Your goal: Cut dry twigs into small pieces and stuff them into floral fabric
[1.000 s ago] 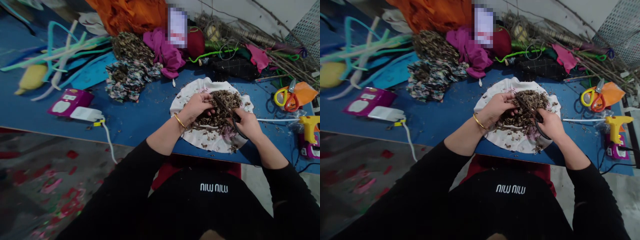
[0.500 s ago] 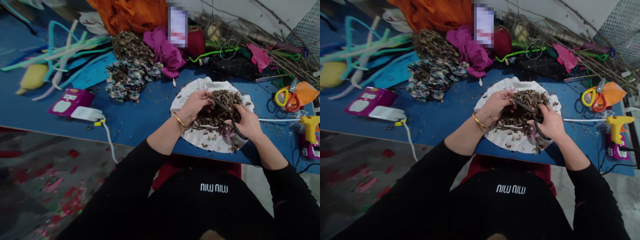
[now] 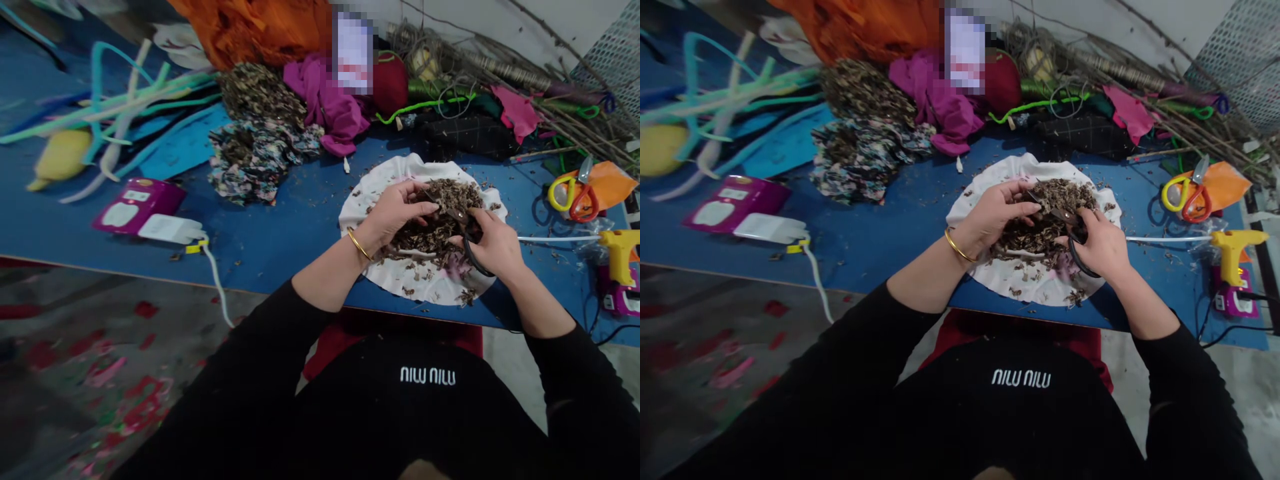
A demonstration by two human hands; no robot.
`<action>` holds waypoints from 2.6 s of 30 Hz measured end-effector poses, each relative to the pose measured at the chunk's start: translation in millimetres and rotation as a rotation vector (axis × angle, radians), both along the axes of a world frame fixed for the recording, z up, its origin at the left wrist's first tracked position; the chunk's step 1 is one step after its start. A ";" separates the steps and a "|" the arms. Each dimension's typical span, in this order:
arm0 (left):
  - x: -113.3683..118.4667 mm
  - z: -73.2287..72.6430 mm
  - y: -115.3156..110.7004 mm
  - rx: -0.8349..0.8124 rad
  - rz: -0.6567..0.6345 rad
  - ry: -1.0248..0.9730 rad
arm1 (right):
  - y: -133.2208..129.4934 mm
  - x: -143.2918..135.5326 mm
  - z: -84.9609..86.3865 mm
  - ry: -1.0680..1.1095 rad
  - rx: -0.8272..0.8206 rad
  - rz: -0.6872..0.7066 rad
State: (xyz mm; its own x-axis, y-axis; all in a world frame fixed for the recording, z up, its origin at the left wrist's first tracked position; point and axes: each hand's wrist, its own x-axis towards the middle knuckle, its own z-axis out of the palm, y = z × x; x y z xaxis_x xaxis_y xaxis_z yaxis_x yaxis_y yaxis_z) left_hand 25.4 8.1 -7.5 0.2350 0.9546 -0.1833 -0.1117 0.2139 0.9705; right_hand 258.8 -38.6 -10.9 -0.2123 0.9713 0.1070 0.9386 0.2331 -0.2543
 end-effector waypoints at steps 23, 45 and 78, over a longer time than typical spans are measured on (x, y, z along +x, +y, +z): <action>3.7 0.6 -1.0 -0.025 0.015 -0.008 | -2.1 3.8 2.4 0.075 -0.002 0.074; 0.7 -2.5 5.0 0.013 0.204 0.116 | -1.0 4.9 2.6 0.095 0.034 0.035; -5.5 -14.0 10.8 0.464 0.322 0.472 | -3.5 2.0 11.9 -0.131 0.132 0.032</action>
